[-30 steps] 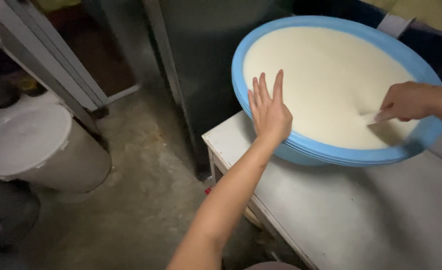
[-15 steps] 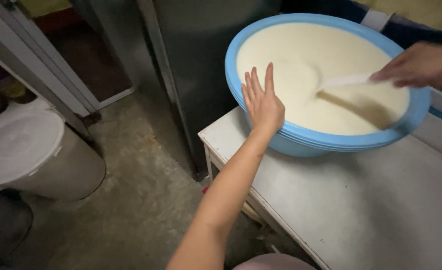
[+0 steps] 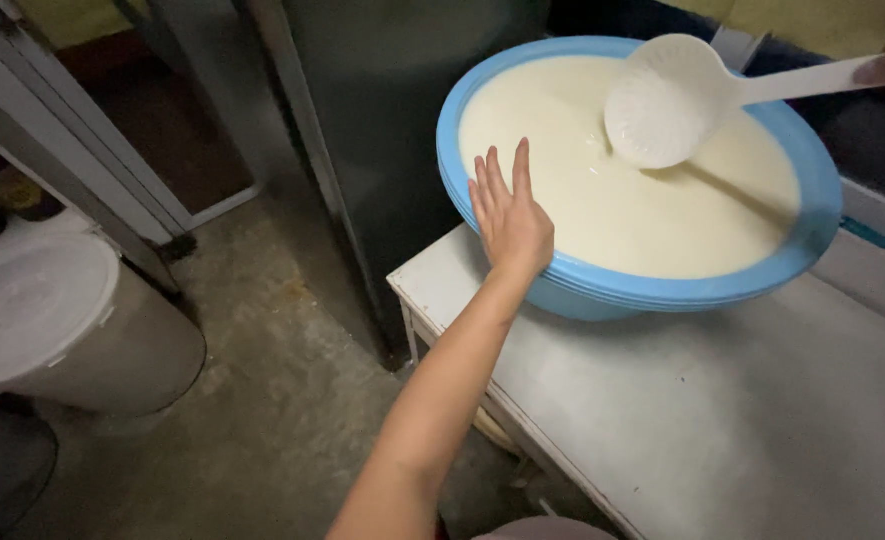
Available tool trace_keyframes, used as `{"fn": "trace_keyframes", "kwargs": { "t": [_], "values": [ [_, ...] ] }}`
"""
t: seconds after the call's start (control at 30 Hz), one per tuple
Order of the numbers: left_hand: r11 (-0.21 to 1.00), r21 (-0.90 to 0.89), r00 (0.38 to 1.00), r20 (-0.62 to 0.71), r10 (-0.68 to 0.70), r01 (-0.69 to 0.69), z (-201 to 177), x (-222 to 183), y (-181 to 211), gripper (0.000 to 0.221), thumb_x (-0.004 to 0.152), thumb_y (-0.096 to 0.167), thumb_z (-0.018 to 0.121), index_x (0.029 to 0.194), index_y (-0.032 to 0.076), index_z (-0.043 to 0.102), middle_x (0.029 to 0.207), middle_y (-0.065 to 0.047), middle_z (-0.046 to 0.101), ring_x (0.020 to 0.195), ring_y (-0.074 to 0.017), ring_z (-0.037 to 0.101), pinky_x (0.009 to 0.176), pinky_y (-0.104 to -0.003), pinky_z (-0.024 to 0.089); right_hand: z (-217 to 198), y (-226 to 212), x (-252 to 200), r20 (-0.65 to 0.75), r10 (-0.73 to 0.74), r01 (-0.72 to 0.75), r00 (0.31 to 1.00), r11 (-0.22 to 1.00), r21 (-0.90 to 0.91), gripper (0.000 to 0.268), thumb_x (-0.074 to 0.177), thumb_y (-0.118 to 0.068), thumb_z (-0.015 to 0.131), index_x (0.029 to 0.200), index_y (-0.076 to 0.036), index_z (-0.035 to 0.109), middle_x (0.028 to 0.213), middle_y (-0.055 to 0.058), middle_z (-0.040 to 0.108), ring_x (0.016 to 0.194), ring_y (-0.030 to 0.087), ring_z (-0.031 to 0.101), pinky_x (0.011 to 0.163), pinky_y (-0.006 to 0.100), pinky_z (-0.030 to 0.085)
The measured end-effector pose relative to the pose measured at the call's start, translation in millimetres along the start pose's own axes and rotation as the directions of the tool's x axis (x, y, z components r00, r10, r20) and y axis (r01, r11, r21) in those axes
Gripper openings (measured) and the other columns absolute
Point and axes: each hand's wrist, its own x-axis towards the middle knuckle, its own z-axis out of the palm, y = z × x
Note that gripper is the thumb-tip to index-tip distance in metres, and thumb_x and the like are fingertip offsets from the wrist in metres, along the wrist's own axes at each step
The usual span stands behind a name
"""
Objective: Stirring a white liquid in a large blue basin using a ladle and hand mixing.
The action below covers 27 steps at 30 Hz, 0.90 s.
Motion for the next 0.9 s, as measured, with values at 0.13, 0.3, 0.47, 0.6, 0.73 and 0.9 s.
{"fn": "trace_keyframes", "kwargs": {
  "t": [0.13, 0.3, 0.47, 0.6, 0.73, 0.9],
  "values": [
    [0.998, 0.045, 0.997, -0.058, 0.052, -0.05, -2, 1, 3, 0.089, 0.075, -0.011, 0.048, 0.159, 0.014, 0.031, 0.164, -0.027, 0.025, 0.157, -0.0451, 0.013, 0.127, -0.057, 0.004, 5, -3, 18, -0.111, -0.097, 0.039, 0.989, 0.898, -0.439, 0.029, 0.1, -0.038, 0.078, 0.104, -0.01, 0.085, 0.104, 0.004, 0.08, 0.09, 0.014, 0.077, 0.086, 0.029, 0.062],
    [0.999, 0.032, 0.999, -0.034, 0.024, -0.023, -10, 2, 12, 0.089, 0.075, -0.01, 0.046, 0.159, 0.015, 0.031, 0.164, -0.026, 0.025, 0.156, -0.0431, 0.014, 0.128, -0.057, 0.005, -85, -215, -85, -0.045, 0.107, -0.105, 0.993, 0.657, -0.747, 0.03, 0.107, -0.046, 0.055, 0.117, -0.03, 0.079, 0.092, -0.007, 0.083, 0.073, 0.01, 0.078, 0.079, 0.033, 0.059],
    [0.998, 0.057, 1.0, -0.011, 0.001, 0.0, -7, 3, 8, 0.09, 0.075, -0.008, 0.048, 0.16, 0.015, 0.029, 0.166, -0.027, 0.022, 0.157, -0.0424, 0.011, 0.128, -0.056, 0.002, -81, -286, -102, 0.073, -0.06, 0.094, 0.996, 0.681, -0.726, 0.033, 0.106, -0.03, 0.052, 0.101, -0.033, 0.084, 0.094, -0.009, 0.086, 0.077, 0.007, 0.08, 0.065, 0.03, 0.056],
    [1.0, 0.021, 1.0, -0.026, 0.011, -0.01, -5, 1, 6, 0.09, 0.078, -0.008, 0.05, 0.161, 0.017, 0.026, 0.167, -0.026, 0.022, 0.159, -0.0421, 0.011, 0.129, -0.055, 0.002, -53, -284, -89, 0.233, -0.058, 0.218, 0.971, 0.618, -0.755, 0.028, 0.103, -0.028, 0.052, 0.094, -0.03, 0.078, 0.084, -0.012, 0.081, 0.066, 0.003, 0.071, 0.058, 0.023, 0.054],
    [1.0, -0.013, 0.999, -0.043, 0.027, -0.027, -3, 0, 6, 0.088, 0.078, -0.009, 0.05, 0.159, 0.017, 0.03, 0.166, -0.027, 0.025, 0.159, -0.0444, 0.014, 0.13, -0.058, 0.003, -11, -247, -78, 0.273, 0.148, 0.041, 0.95, 0.812, -0.583, 0.044, 0.112, -0.025, 0.036, 0.119, -0.022, 0.079, 0.107, -0.005, 0.086, 0.085, 0.015, 0.081, 0.079, 0.03, 0.067],
    [1.0, 0.03, 1.0, -0.003, -0.001, 0.001, -4, 0, 7, 0.088, 0.079, -0.008, 0.049, 0.16, 0.019, 0.029, 0.168, -0.023, 0.021, 0.16, -0.0399, 0.011, 0.131, -0.055, 0.003, 6, -210, -78, 0.439, 0.146, 0.204, 0.886, 0.728, -0.654, 0.022, 0.095, -0.03, 0.063, 0.108, -0.029, 0.081, 0.096, -0.011, 0.086, 0.082, 0.009, 0.079, 0.074, 0.028, 0.064]
  ]
}}
